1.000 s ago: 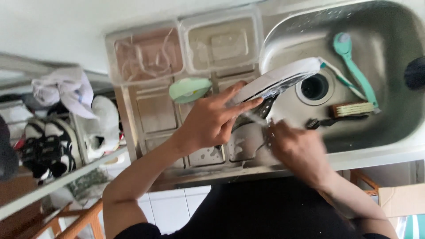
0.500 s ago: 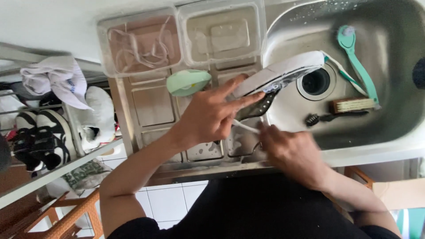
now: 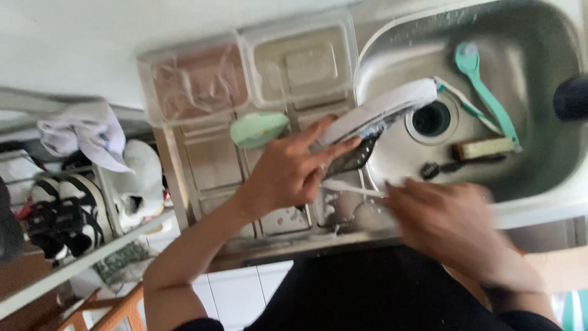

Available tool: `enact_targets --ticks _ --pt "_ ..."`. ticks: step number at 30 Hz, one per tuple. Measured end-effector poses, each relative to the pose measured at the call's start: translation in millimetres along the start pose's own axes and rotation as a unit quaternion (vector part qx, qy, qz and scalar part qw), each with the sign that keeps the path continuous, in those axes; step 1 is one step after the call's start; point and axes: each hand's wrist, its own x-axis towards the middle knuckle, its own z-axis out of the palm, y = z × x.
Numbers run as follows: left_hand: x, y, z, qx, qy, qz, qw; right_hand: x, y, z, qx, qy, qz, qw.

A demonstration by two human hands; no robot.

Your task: The person cleans a shoe in a sink, first using a large brush with soap on the exterior and then using a toothbrush to clean the inner edges and interior of the shoe.

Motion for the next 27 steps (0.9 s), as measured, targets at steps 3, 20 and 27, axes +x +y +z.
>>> enact_targets --ticks 3,20,27 --pt "-3.4 4.4 -4.4 0.019 -0.006 -0.008 1.0 -1.3 26.3 -35.1 0.172 0.137 0.027 0.975" --pt "0.5 14.6 -14.6 0.081 -0.064 0.004 0.995 146.9 97.7 3.4 -0.18 0.009 -0.031 0.983" --pt "-1.4 18.8 -10.3 0.043 -0.114 0.001 0.993 132.4 104.4 8.2 -0.203 0.058 -0.009 0.977"
